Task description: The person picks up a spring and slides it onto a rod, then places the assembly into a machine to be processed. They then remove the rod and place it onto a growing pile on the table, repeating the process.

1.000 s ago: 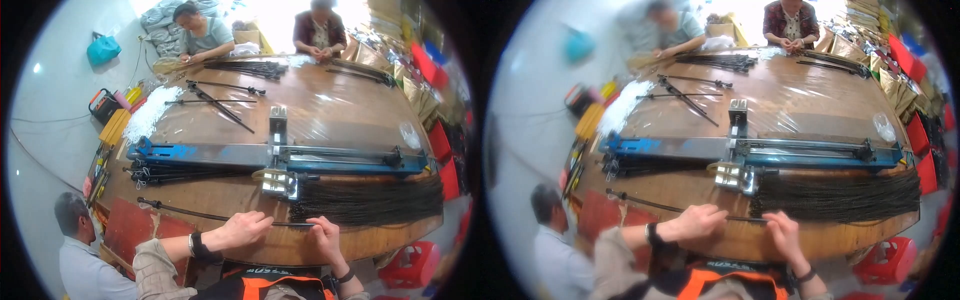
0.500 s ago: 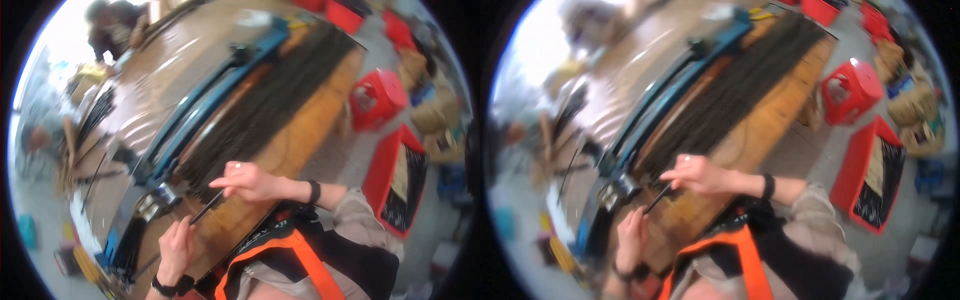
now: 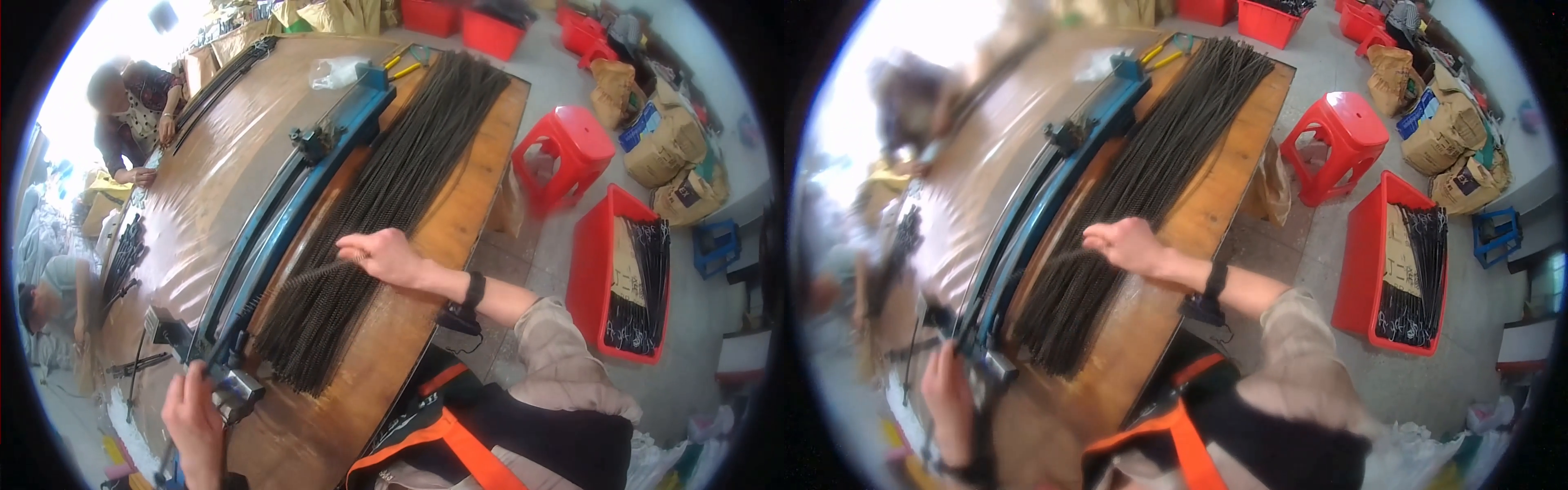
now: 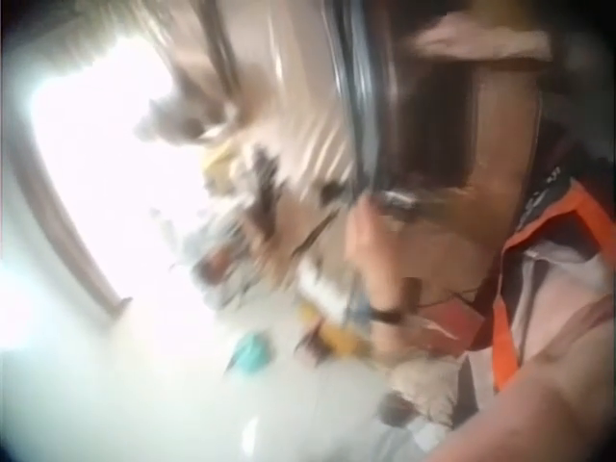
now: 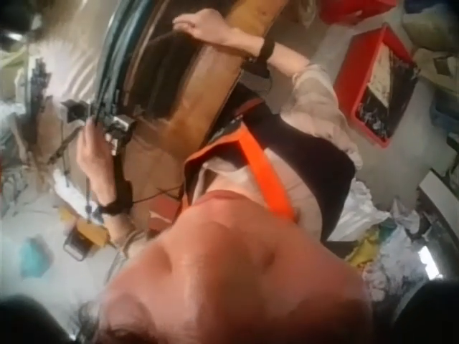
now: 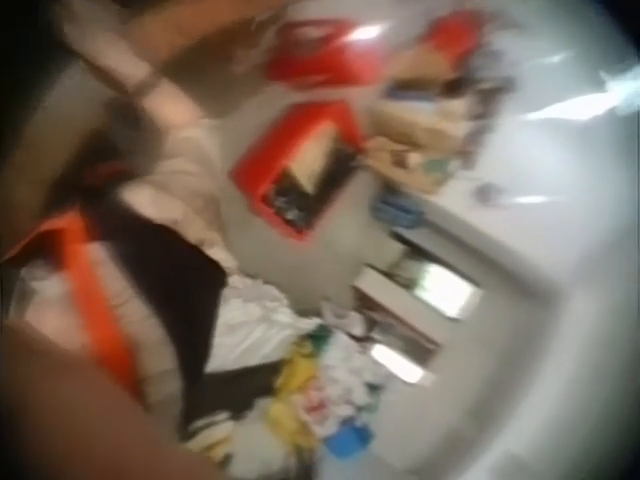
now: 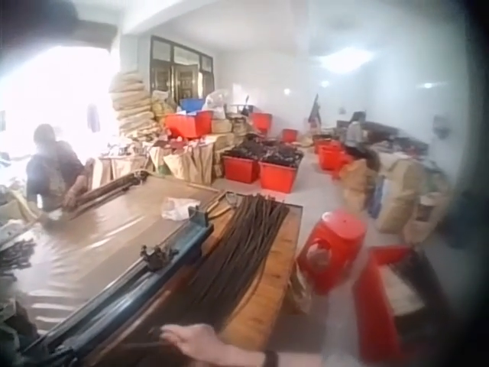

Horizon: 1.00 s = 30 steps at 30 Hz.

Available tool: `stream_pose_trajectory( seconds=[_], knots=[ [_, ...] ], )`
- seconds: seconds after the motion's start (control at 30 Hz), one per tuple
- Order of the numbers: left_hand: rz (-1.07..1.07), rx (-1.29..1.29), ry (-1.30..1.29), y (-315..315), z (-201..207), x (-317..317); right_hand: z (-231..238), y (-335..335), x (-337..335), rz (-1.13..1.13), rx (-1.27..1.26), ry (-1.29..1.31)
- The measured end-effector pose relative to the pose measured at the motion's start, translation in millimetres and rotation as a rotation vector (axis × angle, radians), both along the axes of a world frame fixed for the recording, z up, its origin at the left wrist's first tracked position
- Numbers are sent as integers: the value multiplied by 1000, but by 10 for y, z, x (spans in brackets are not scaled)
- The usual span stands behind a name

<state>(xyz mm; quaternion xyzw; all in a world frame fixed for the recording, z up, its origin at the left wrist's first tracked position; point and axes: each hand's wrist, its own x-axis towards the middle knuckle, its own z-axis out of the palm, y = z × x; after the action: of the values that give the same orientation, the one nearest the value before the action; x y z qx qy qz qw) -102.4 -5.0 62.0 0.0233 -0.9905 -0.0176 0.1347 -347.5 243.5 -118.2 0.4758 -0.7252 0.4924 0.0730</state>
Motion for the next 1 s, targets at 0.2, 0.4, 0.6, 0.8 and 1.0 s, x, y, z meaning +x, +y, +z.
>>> stream_pose_trajectory(
  seconds=[0.2,0.4,0.6,0.8,1.0],
  knots=[
    [-184,-26,-82,42,-224,-579,459,47,-417,134,-36,53],
    [-218,-51,-193,208,-383,-905,446,231,-977,-124,-89,475],
    [-177,35,-123,322,-393,-944,230,246,-994,-304,-224,387],
    [-87,-29,-50,141,-393,-898,134,-2,-863,-275,30,376],
    [-36,-27,-36,117,-283,-706,454,-219,-374,141,-322,223]
  ],
)
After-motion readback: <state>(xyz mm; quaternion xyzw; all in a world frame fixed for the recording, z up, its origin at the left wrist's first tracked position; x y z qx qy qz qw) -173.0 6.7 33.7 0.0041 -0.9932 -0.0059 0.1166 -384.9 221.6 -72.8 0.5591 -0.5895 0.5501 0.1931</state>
